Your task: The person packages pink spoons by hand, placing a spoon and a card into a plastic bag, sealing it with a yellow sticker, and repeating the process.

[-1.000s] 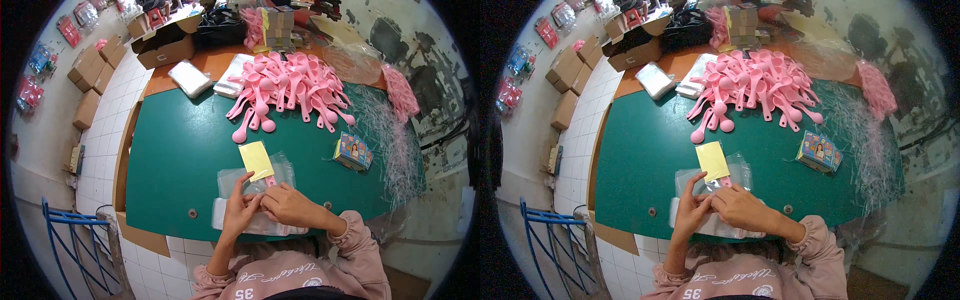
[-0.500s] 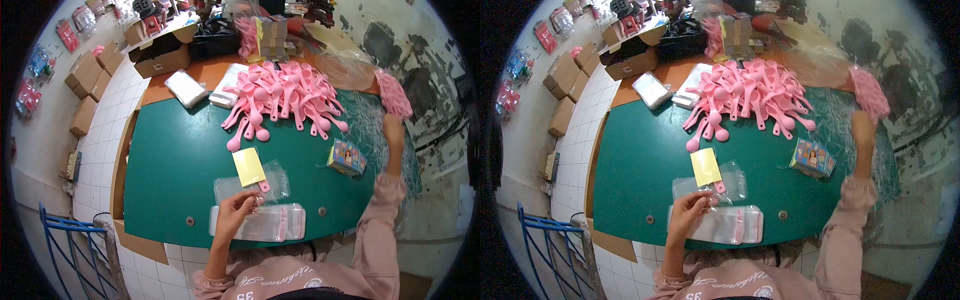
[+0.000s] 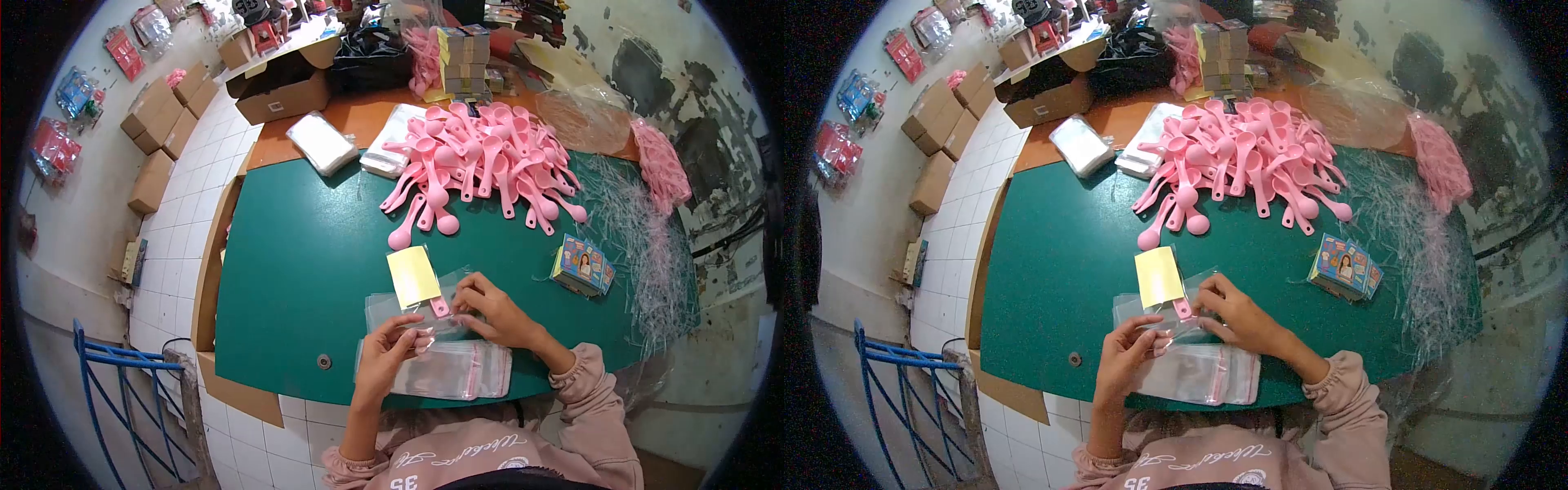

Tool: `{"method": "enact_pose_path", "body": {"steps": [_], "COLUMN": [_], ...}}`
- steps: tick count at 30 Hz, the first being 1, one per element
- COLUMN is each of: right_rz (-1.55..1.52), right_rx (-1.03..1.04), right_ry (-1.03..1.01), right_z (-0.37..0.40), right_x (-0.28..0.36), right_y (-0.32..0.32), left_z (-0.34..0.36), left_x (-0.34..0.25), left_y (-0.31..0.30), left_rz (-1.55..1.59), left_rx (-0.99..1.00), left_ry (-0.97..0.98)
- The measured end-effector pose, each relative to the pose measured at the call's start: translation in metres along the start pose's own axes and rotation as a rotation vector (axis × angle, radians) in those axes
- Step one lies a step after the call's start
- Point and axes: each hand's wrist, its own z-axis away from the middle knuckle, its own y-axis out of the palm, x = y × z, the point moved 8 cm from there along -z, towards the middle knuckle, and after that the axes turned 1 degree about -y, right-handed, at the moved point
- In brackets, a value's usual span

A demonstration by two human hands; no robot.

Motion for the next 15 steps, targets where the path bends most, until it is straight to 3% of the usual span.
{"method": "enact_pose_path", "body": {"steps": [9,12,15], "right_rz": [-0.106,-0.209,-0.271], "right_rx": [-0.045,-0.013,-0.016], "right_ry": [0.005,0.016,0.031], "right_z": [-0.002,0.001,0.001], "right_x": [-0.006,-0.007,-0.002], "right_y": [-0.002,0.003,0.007], "left_z": [0.003,0.011,0.013], "left_x": [0.004,-0.010,-0.008], "left_y": [-0.003,-0.004,-0.004], "left_rz": [0.054,0.000,0.006], "left_rx": [0.084,-0.030,-0.007], "left_ry": [-0.009,-0.005,0.004]}}
